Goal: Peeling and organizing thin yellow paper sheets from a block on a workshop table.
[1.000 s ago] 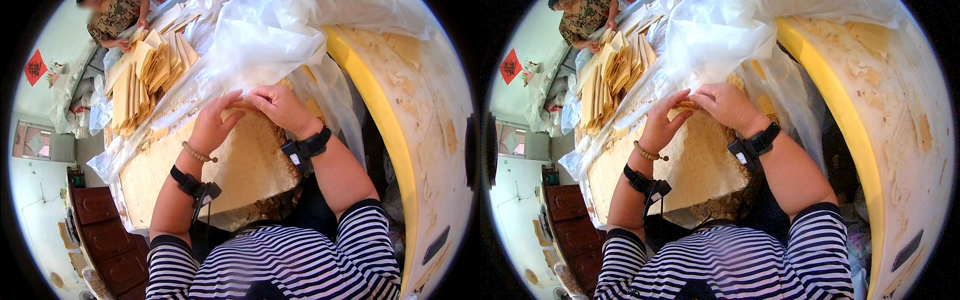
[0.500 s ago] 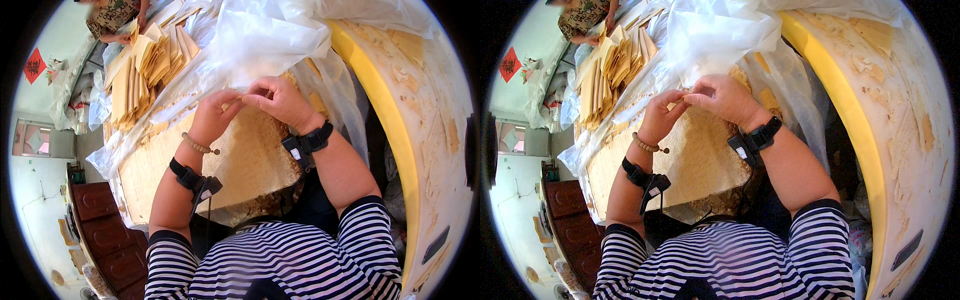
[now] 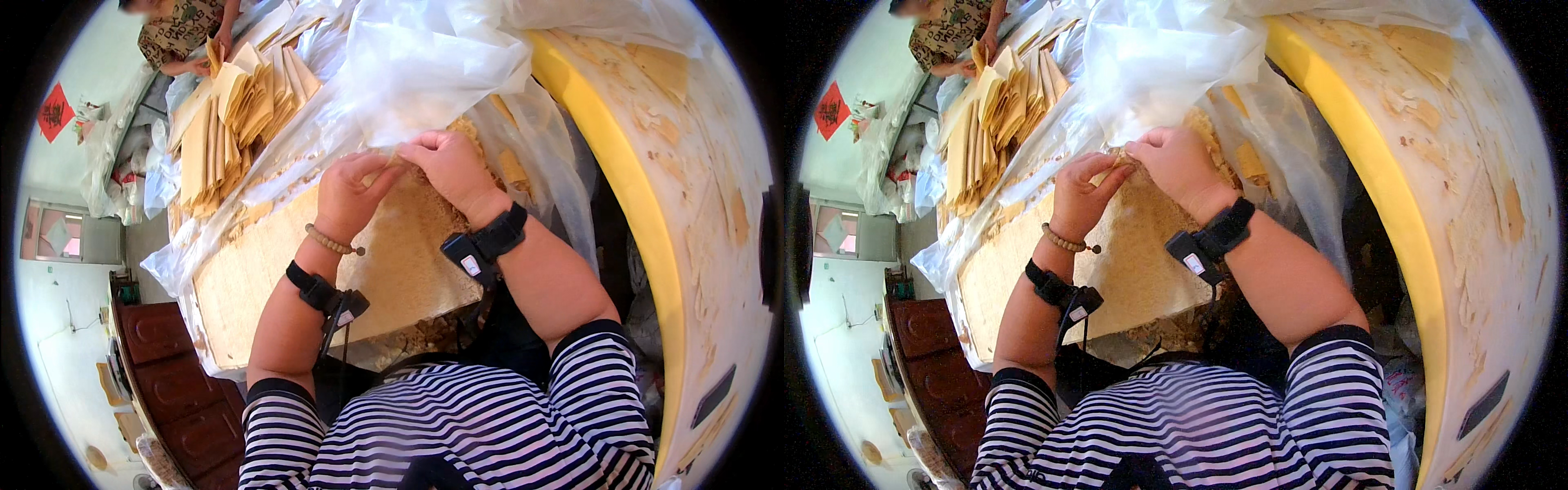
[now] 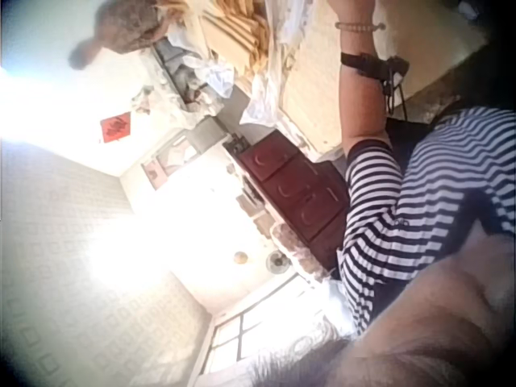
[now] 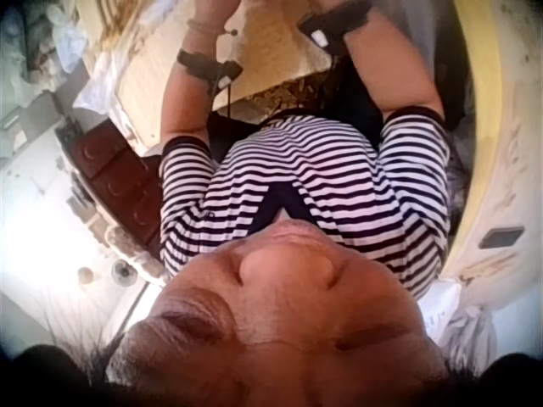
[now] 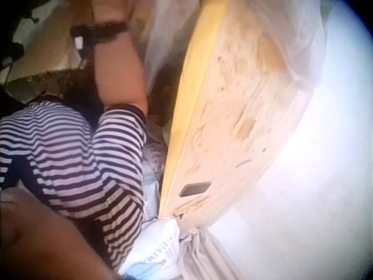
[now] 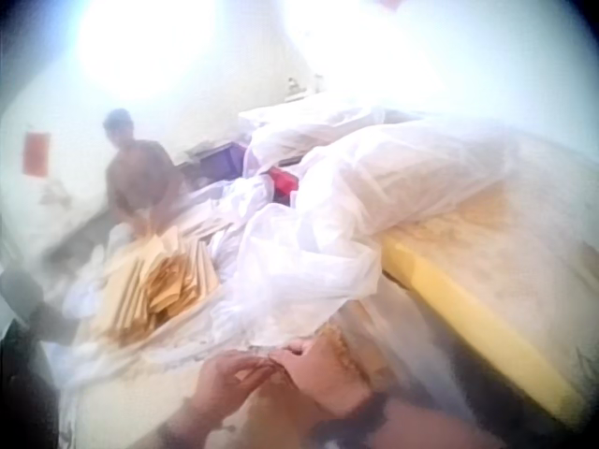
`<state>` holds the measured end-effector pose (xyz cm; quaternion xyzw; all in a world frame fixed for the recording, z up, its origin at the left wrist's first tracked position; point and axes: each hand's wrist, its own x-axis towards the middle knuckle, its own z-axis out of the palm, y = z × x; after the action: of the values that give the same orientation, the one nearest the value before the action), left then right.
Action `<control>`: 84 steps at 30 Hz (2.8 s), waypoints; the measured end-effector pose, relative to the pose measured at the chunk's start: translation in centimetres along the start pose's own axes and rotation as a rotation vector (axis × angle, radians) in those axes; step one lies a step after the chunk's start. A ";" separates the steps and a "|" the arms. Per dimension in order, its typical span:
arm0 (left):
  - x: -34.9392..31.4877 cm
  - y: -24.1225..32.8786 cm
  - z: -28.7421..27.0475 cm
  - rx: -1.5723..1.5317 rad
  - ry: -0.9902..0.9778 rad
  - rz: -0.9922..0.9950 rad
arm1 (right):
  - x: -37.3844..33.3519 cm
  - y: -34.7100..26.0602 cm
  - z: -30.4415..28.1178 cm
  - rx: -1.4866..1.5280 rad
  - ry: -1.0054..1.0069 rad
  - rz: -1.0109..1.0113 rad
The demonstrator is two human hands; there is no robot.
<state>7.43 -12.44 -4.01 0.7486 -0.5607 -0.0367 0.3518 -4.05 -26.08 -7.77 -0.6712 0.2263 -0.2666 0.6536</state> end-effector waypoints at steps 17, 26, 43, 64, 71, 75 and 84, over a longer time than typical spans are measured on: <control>1.2 -0.6 -0.1 -0.066 -0.187 -0.015 | -0.2 -1.4 -3.0 -0.111 -0.259 -0.210; 0.7 -0.1 0.6 0.013 -0.089 0.091 | 0.5 0.4 -2.2 -0.126 0.028 -0.002; 0.8 1.2 0.1 0.052 -0.057 0.016 | 0.1 1.9 -2.6 -0.299 -0.010 -0.374; 0.7 -0.9 1.1 -0.157 0.096 0.022 | 0.1 0.9 -4.1 -0.304 -0.114 -0.079; 0.6 -1.8 1.3 -0.292 0.143 -0.053 | 0.7 1.0 -6.1 -0.455 0.185 -0.121; 0.5 -2.1 1.3 -0.197 0.148 -0.023 | -1.6 -3.3 -5.4 -0.146 -0.109 0.131; 1.0 -1.4 1.6 -0.126 0.135 -0.054 | -1.9 -2.1 -5.0 -0.481 -0.173 -0.160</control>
<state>8.23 -13.88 -5.67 0.7405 -0.5120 -0.0306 0.4342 -8.86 -28.48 -5.75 -0.8434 0.1725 -0.1975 0.4690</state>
